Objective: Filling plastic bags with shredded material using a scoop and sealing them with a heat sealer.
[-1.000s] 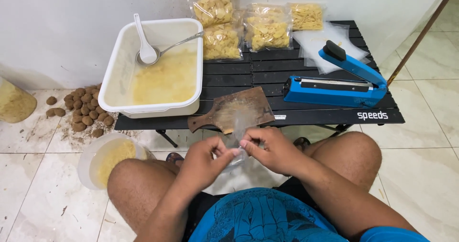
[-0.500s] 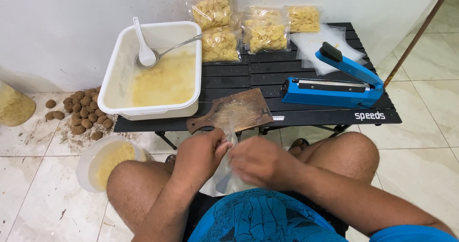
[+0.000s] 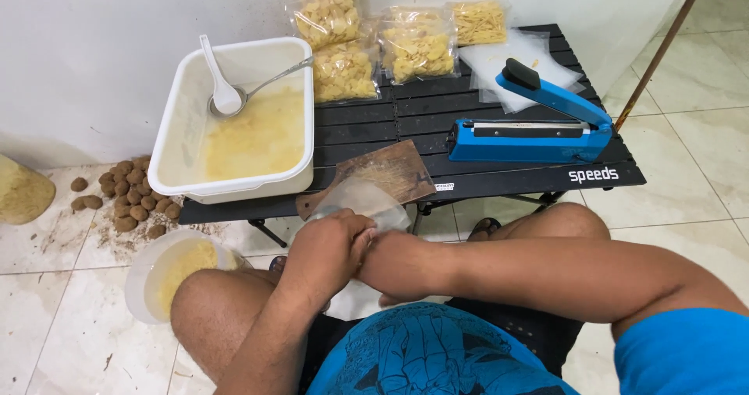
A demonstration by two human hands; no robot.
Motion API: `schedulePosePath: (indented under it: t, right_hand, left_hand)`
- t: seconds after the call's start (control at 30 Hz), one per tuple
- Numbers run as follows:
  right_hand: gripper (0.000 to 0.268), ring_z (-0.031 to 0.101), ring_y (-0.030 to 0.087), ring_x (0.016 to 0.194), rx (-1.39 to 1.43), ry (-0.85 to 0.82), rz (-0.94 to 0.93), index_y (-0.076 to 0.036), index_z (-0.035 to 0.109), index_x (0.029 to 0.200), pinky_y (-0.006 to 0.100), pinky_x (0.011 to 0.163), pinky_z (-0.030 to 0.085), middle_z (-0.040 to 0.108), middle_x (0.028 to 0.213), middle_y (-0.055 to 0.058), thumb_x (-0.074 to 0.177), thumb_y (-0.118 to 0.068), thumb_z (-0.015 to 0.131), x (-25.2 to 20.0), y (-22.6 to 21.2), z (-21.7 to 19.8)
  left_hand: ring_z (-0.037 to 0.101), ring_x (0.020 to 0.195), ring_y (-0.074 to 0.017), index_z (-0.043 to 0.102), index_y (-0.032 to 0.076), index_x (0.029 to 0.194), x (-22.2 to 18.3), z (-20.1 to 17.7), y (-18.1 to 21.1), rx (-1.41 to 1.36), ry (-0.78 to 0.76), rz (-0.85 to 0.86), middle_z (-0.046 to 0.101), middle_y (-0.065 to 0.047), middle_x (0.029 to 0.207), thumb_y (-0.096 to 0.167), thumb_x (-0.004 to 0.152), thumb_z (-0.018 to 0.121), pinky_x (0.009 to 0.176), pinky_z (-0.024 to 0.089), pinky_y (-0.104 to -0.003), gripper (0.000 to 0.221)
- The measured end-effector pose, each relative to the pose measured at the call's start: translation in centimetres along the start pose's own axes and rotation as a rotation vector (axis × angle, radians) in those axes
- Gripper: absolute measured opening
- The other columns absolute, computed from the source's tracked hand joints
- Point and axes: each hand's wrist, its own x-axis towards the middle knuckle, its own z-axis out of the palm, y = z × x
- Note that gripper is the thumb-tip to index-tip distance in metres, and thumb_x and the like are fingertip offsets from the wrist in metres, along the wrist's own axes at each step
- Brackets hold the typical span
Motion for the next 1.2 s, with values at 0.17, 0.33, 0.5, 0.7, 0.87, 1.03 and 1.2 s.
schedulePosePath:
  t: [0.17,0.33,0.5,0.7,0.87,1.03,1.2]
  right_hand:
    - [0.054,0.072,0.039,0.071,-0.016,-0.242,0.069,0.002,0.070,0.085,0.049,0.062,0.058,0.070,0.077,0.026,0.084,-0.052,0.071,2.8,1.2,4.9]
    - [0.087,0.071,0.043,0.088,0.010,-0.383,0.108,0.021,0.056,0.103,0.051,0.073,0.058,0.069,0.093,0.034,0.086,-0.064,0.061,2.6,1.4,7.3]
    - [0.122,0.065,0.044,0.115,0.125,-0.677,0.154,0.033,0.038,0.132,0.048,0.091,0.057,0.065,0.123,0.037,0.081,-0.076,0.057,2.4,1.5,4.0]
    - [0.078,0.073,0.036,0.099,0.092,-0.556,0.164,0.006,0.072,0.114,0.044,0.078,0.060,0.075,0.108,0.021,0.080,-0.064,0.069,2.0,1.9,4.3]
    - [0.068,0.070,0.033,0.109,0.187,-0.511,0.201,-0.006,0.071,0.119,0.047,0.085,0.057,0.074,0.119,0.014,0.082,-0.062,0.066,1.0,2.6,1.0]
    - [0.083,-0.005,0.038,0.160,-0.165,-0.285,0.010,-0.039,0.052,0.146,0.059,0.127,-0.003,0.000,0.176,0.000,0.073,-0.080,0.059,-1.2,2.8,-5.8]
    - [0.080,0.007,0.033,0.156,0.151,0.204,-0.071,-0.027,0.066,0.133,0.065,0.122,-0.002,0.018,0.170,0.007,0.064,-0.063,0.084,-4.1,3.1,-5.8]
  left_hand:
    - [0.072,0.089,-0.0397,0.079,0.018,0.111,0.1,0.7,-0.1,0.018,-0.005,0.020,0.074,-0.013,0.094,0.024,0.099,0.057,0.086,0.056,-0.050,0.025]
    - [0.073,0.091,-0.0334,0.079,0.021,0.112,0.2,1.9,-0.5,0.060,-0.007,0.042,0.073,-0.009,0.093,0.026,0.101,0.054,0.092,0.052,-0.046,0.028]
    - [0.073,0.088,-0.0311,0.079,0.018,0.112,0.1,1.8,-0.7,0.047,0.012,0.055,0.073,-0.009,0.092,0.026,0.102,0.055,0.094,0.051,-0.045,0.027]
    - [0.073,0.087,-0.0354,0.077,0.017,0.114,0.2,2.1,-1.2,0.003,0.028,0.078,0.074,-0.012,0.092,0.027,0.101,0.055,0.085,0.052,-0.046,0.028]
    - [0.070,0.098,-0.0448,0.072,0.007,0.124,-1.2,0.5,-2.3,-0.344,0.231,0.177,0.074,-0.022,0.105,0.026,0.093,0.069,0.091,0.052,-0.054,0.037]
    - [0.055,0.131,-0.0445,0.059,0.003,0.137,-1.8,1.0,-8.0,-0.455,0.634,0.287,0.062,-0.022,0.133,0.038,0.101,0.056,0.112,0.039,-0.054,0.050]
    - [0.066,0.123,-0.0292,0.056,0.010,0.142,-1.7,3.6,-11.1,-0.824,0.348,-0.187,0.064,-0.017,0.141,0.050,0.093,0.048,0.101,0.057,-0.044,0.064]
